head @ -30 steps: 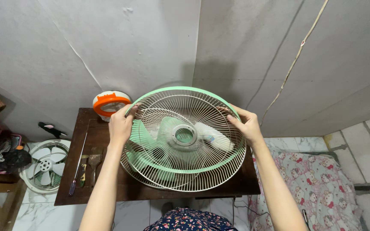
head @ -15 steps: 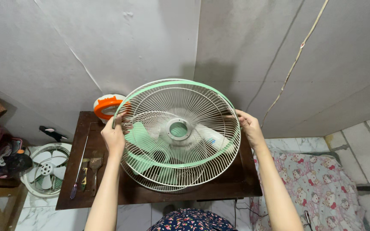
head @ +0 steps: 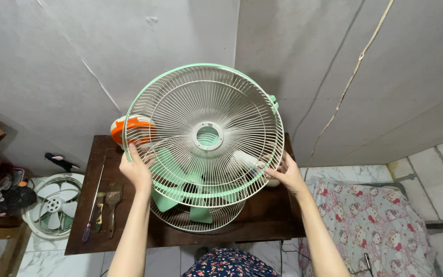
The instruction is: The person disassembles a light green electric fan on a wooden table. They use a screwdriver to loosen the front grille, then remove the grille by hand, exposing the fan blades. The person places the removed grille on the table and continues to handle the fan components.
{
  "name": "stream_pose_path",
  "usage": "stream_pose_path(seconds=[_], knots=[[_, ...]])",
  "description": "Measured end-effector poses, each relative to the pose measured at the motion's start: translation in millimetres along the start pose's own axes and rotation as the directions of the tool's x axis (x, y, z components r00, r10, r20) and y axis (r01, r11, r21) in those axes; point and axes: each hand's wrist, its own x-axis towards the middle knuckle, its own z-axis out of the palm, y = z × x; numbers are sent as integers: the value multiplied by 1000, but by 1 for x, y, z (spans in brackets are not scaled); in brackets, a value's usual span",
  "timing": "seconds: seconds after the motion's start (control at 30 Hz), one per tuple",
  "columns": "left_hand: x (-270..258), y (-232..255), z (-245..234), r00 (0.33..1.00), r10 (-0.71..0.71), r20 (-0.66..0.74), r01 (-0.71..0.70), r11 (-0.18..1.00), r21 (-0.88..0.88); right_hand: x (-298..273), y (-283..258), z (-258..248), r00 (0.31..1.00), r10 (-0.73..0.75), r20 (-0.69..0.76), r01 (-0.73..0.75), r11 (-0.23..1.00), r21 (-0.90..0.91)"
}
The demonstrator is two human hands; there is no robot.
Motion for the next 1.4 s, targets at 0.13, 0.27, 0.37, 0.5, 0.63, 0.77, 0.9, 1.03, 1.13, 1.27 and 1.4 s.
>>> stream_pose_path(seconds=[0.13, 0.27, 0.37, 0.5, 0.63, 0.77, 0.9, 1.03, 1.13, 1.27, 1.4], knots=[[-4, 1, 17, 1000, 17, -25, -19, 999, -47, 1, -29, 8, 996, -54, -72, 54, 999, -9], [1, -4, 41, 995, -97, -1, 97, 994, -57, 1, -44, 9, 957, -130, -260, 118, 991, -60], [6, -1, 65, 999, 39, 25, -36, 996, -78, 1, -54, 4, 904, -272, -330, 236, 961, -143], [7, 19, 95, 978, 68, 198, -10, 960, -278, -5, -62, -4, 834, -383, -398, 297, 918, -261], [7, 42, 125, 931, -96, 352, 228, 906, -357, -11, -67, -11, 736, -449, -506, 313, 889, -333], [16, 47, 159, 923, 51, 382, 97, 929, -357, -18, -74, -15, 672, -465, -577, 335, 885, -324], [32, 44, 185, 862, 360, 357, -315, 932, -181, -16, -74, -17, 593, -572, -566, 420, 820, -388], [40, 48, 194, 835, 283, 472, -227, 958, -174, -8, -70, -23, 572, -557, -602, 418, 829, -371], [44, 56, 194, 806, 254, 534, -196, 967, -163, 3, -63, -28, 562, -557, -612, 411, 830, -378], [49, 58, 186, 812, 190, 553, -230, 973, 2, 24, -51, -35, 543, -568, -618, 403, 823, -401], [66, 37, 185, 772, 192, 606, -246, 969, 6, 44, -36, -40, 552, -567, -611, 386, 824, -416]])
